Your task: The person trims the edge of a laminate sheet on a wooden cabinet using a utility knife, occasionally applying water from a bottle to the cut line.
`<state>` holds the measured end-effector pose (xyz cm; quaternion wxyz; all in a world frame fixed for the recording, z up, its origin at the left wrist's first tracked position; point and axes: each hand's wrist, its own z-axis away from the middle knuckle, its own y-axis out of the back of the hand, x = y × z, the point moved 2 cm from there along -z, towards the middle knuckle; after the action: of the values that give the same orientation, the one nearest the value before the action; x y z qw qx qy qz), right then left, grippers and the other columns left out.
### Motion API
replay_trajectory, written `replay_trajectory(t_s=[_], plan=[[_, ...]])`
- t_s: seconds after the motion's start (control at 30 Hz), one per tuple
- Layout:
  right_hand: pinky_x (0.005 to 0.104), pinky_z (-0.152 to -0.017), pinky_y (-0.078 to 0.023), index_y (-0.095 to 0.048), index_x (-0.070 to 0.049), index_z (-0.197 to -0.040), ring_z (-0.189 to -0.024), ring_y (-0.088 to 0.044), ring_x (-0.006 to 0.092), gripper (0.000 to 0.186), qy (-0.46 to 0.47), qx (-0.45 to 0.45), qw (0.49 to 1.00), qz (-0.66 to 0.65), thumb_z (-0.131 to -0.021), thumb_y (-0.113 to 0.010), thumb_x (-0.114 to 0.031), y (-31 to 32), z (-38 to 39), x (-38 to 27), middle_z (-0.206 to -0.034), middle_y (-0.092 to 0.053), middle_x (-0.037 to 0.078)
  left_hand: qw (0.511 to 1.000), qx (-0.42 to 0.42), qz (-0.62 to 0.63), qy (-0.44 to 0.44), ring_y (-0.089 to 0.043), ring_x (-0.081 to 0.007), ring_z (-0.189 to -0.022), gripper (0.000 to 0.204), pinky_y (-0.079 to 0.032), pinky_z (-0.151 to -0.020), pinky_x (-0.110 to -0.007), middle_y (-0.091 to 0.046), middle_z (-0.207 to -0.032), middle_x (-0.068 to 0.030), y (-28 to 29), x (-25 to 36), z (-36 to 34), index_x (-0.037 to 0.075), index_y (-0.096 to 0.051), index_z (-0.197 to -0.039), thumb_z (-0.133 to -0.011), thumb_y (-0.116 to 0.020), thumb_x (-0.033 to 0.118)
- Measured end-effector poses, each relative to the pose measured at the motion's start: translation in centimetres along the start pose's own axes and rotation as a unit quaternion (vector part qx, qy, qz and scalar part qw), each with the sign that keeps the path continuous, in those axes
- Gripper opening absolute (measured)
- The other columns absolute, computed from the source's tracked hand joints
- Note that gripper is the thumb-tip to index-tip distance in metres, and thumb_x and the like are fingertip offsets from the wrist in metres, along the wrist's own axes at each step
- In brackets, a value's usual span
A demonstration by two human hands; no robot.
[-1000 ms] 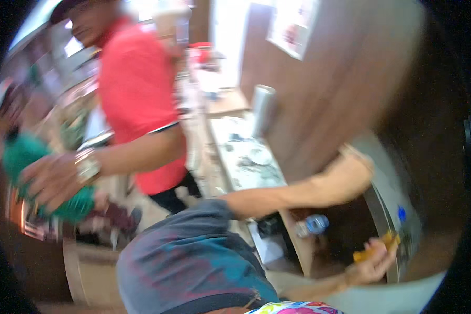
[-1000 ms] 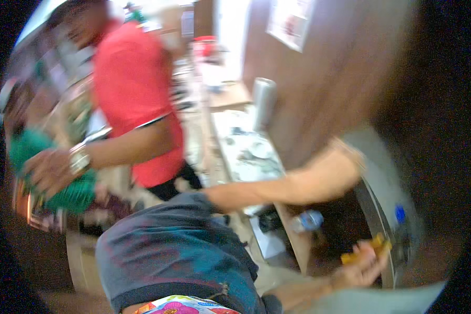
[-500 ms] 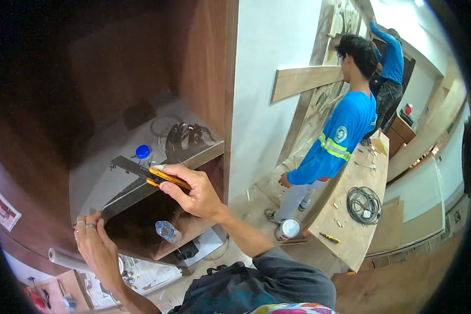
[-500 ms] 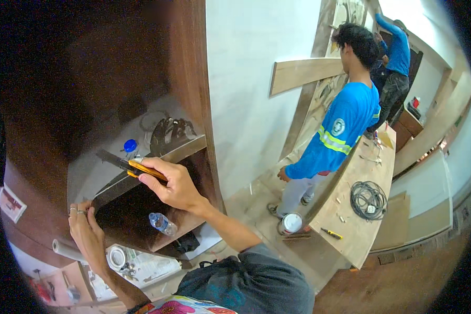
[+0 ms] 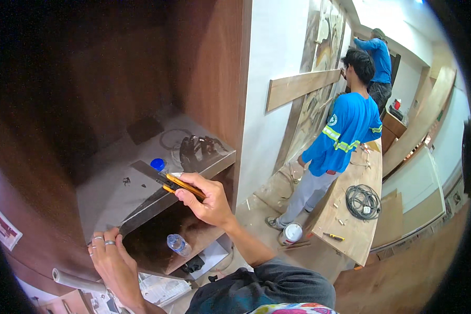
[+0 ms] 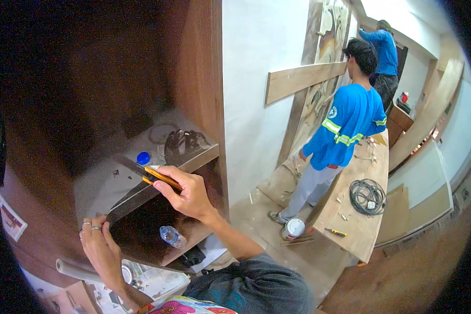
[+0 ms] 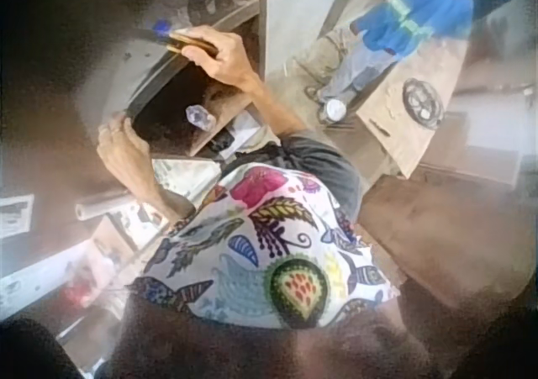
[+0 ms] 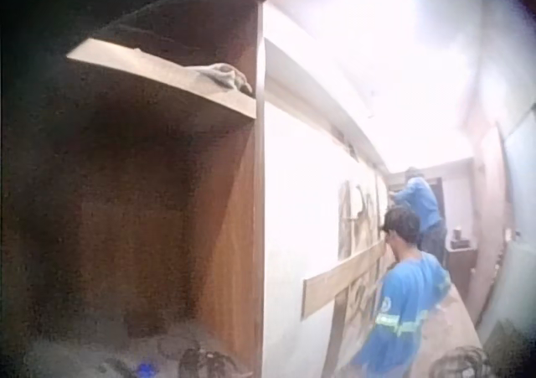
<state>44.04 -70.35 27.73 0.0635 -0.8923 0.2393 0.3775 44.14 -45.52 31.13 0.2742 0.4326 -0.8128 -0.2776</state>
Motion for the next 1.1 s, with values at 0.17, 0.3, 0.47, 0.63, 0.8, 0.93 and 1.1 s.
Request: replay_trajectory(t_s=[0.17,0.3,0.47,0.63,0.8,0.93,1.1], plan=[[0.0302,-0.076,-0.056,-0.067,0.000,-0.116,-0.086,-0.074,0.0226,0.029,0.038,0.027,0.999,0.021,-0.092,-0.073,-0.016,-0.4,0.3,0.7,-0.102,-0.074,0.015,1.000,-0.002,0.002,-0.016,-0.057,-0.0379,-0.097,0.014,-0.045,-0.086,-0.047,-0.060,-0.103,-0.0174,-0.3,-0.3,-0.2,0.000,-0.066,-0.103,-0.090,-0.062,0.003],[0.0294,-0.077,-0.055,-0.067,0.001,-0.116,-0.088,-0.073,0.0192,0.029,0.011,0.035,0.999,0.016,-0.091,-0.073,-0.014,-0.9,0.4,0.5,-0.103,-0.074,0.015,0.997,0.012,0.013,-0.071,-0.057,-0.0388,-0.092,0.011,-0.044,-0.082,-0.046,-0.060,-0.098,-0.0177,-0.4,-1.0,-0.5,0.002,-0.064,-0.101,-0.091,-0.059,0.003],[0.0288,-0.079,-0.055,-0.067,0.002,-0.118,-0.089,-0.071,0.0150,0.029,-0.011,0.055,0.998,-0.011,-0.092,-0.072,-0.012,-1.1,0.7,1.0,-0.104,-0.074,0.013,0.998,-0.005,0.028,-0.060,-0.059,-0.0349,-0.095,0.012,-0.044,-0.084,-0.044,-0.061,-0.097,-0.0155,-0.1,-0.6,-0.6,0.002,-0.066,-0.100,-0.088,-0.062,0.002],[0.0257,-0.076,-0.052,-0.067,0.002,-0.119,-0.083,-0.066,0.0108,0.030,-0.027,0.059,0.997,-0.046,-0.094,-0.071,-0.013,-1.4,0.9,1.6,-0.099,-0.073,0.009,0.998,-0.004,0.029,-0.057,-0.059,-0.0332,-0.096,0.012,-0.044,-0.085,-0.043,-0.061,-0.096,-0.0145,0.1,-0.8,-0.6,0.001,-0.067,-0.099,-0.088,-0.063,0.002],[0.0252,-0.073,-0.052,-0.066,0.002,-0.121,-0.079,-0.064,0.0096,0.031,-0.026,0.057,0.997,-0.045,-0.094,-0.071,-0.014,-1.5,0.9,1.5,-0.092,-0.070,0.007,0.997,0.000,0.027,-0.069,-0.059,-0.0336,-0.096,0.011,-0.044,-0.087,-0.043,-0.061,-0.097,-0.0146,0.1,-0.9,-0.6,0.001,-0.066,-0.099,-0.088,-0.062,0.002],[0.0252,-0.072,-0.052,-0.066,0.002,-0.120,-0.078,-0.064,0.0094,0.030,-0.026,0.062,0.996,-0.052,-0.094,-0.071,-0.013,-1.6,0.9,1.4,-0.092,-0.071,0.007,0.997,-0.005,0.023,-0.068,-0.059,-0.0336,-0.096,0.012,-0.044,-0.088,-0.043,-0.061,-0.097,-0.0146,0.0,-1.0,-0.6,0.001,-0.066,-0.099,-0.088,-0.062,0.001],[0.0250,-0.070,-0.052,-0.066,0.003,-0.120,-0.075,-0.064,0.0092,0.030,-0.034,0.066,0.995,-0.062,-0.094,-0.071,-0.012,-1.7,0.9,1.2,-0.090,-0.071,0.006,0.997,-0.016,0.019,-0.070,-0.059,-0.0330,-0.096,0.013,-0.044,-0.088,-0.043,-0.060,-0.097,-0.0143,0.4,-0.8,-0.8,0.001,-0.066,-0.099,-0.087,-0.061,0.000]])
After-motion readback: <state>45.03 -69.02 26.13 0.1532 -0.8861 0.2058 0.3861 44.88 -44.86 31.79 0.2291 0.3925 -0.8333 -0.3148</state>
